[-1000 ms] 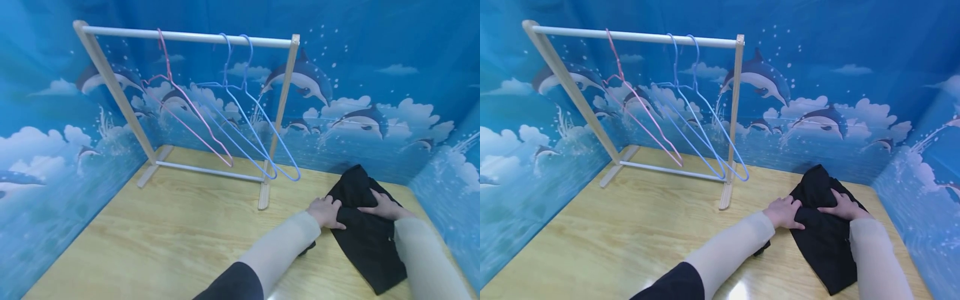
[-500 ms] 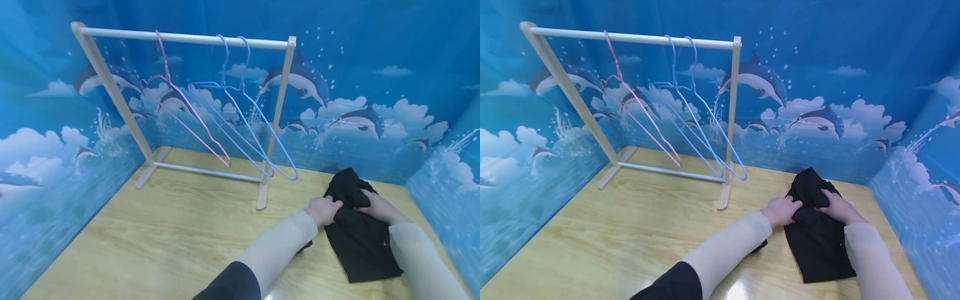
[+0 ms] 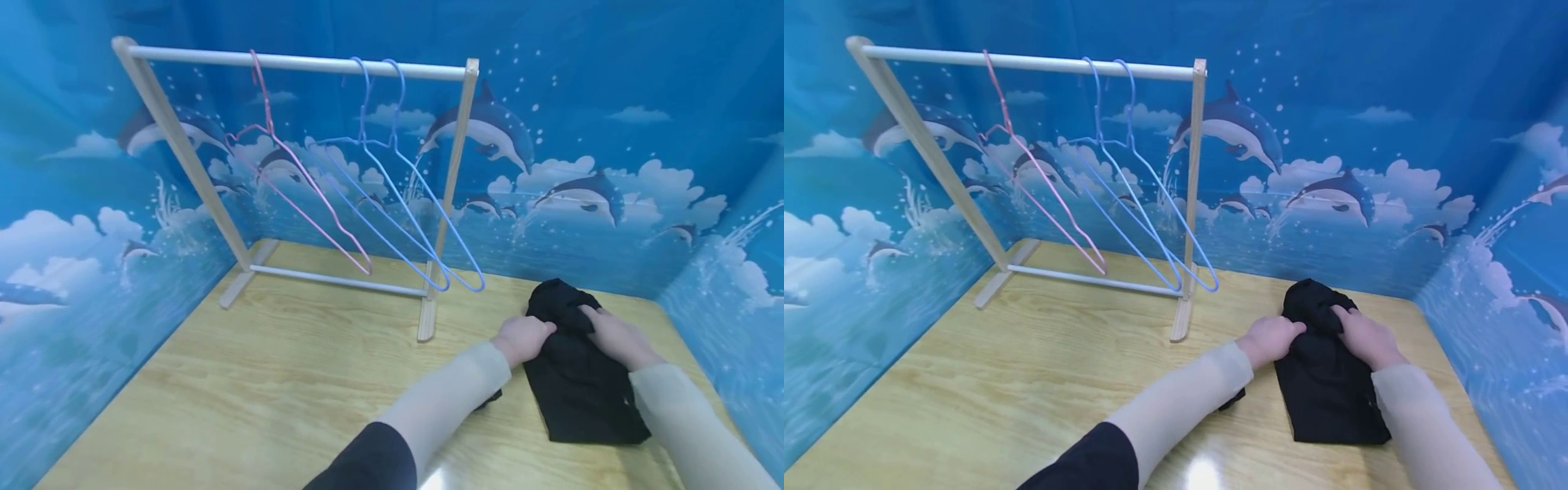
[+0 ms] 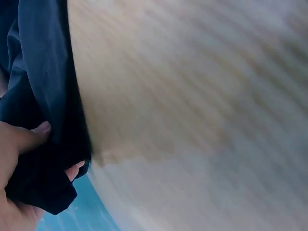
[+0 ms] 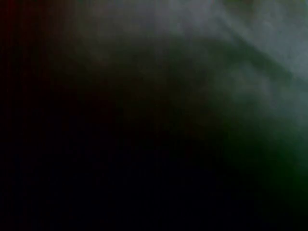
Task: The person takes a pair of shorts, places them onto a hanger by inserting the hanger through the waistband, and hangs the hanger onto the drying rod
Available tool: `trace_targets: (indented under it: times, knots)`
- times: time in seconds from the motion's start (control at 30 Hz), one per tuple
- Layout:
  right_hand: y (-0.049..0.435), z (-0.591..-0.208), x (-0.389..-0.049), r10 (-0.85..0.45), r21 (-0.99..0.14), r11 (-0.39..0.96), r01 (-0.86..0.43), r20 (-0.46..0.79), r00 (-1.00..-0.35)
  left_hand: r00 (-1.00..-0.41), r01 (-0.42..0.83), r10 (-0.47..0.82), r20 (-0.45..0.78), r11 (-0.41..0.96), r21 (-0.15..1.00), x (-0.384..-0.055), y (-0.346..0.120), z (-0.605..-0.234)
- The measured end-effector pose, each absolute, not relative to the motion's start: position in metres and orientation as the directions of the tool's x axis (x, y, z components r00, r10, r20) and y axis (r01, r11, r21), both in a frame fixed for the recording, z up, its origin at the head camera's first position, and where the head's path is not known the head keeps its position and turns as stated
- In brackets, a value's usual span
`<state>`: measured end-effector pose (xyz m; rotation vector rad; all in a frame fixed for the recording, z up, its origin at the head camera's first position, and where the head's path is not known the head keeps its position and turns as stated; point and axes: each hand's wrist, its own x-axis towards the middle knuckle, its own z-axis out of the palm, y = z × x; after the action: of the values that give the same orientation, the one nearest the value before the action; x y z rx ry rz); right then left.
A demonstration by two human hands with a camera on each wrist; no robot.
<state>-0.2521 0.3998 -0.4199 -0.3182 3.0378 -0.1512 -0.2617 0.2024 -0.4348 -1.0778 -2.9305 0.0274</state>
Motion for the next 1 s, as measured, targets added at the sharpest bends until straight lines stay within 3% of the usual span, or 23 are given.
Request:
trace_targets:
  times: [0.1,0.47,1.0]
  knots:
    - [0.394,-0.411,-0.249,-0.201,-0.085,0.977,-0.196,-0.055,-0.978,-0.755,0.655,0.655,0.025,0.756,-0.020,-0.263,0.196,-0.428]
    - [0.377,-0.379,-0.238,-0.171,-0.167,0.974,-0.152,-0.104,-0.980,-0.687,0.724,0.726,0.024,0.688,-0.054,-0.261,0.169,-0.402]
    - [0.340,-0.365,-0.218,-0.243,-0.170,0.957,-0.235,-0.025,-0.970,-0.603,0.775,0.786,0.136,0.617,-0.136,-0.243,0.112,-0.384]
